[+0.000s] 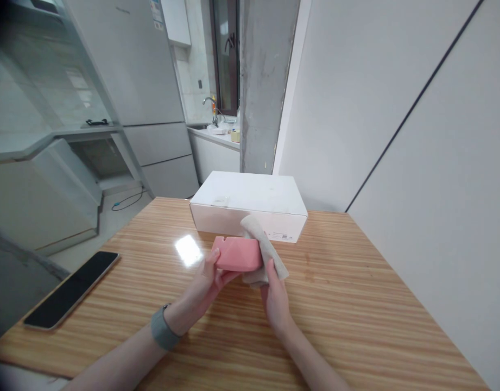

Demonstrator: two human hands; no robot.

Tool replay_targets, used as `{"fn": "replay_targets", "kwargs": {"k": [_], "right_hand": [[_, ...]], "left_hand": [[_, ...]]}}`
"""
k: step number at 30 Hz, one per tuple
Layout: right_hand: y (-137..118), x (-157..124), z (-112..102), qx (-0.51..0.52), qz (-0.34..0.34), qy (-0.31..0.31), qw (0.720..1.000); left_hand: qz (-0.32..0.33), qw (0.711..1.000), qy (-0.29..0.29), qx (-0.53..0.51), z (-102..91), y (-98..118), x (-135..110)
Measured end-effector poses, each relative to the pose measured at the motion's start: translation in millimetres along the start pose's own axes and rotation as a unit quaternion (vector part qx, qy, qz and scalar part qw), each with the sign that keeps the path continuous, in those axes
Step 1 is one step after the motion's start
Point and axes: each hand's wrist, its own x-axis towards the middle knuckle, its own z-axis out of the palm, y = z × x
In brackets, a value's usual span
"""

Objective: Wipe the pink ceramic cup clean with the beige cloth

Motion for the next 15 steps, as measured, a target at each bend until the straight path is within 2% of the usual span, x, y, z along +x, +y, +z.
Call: {"fn": "replay_targets", "kwargs": {"k": [4,6,8,12,15], "right_hand": [[7.5,-4.5,-3.7,-0.032,-0.015,0.001,0.999],[8.5,-3.8,-3.1,-0.027,-0.006,-0.004,1.0],[6.9,-0.1,-2.0,-0.006,0.014,0.018,1.0],[-2.6,10.0,-0.4,0.018,0.05,0.064,0.997],[-12.4,13.3,2.7,0.028,0.062,0.038,0.997]], "left_hand": [[0.026,0.999,0.024,0.025,-0.8,-0.7,-0.3],[0.035,0.998,0.039,0.046,-1.5,-1.2,0.9],[0.023,0.998,0.044,0.048,-2.3,-1.0,3.2],[-0.024,0.999,0.001,0.029,-4.3,1.3,7.6],[-0.003,0.998,-0.009,0.054,-5.9,1.2,8.0]]}}
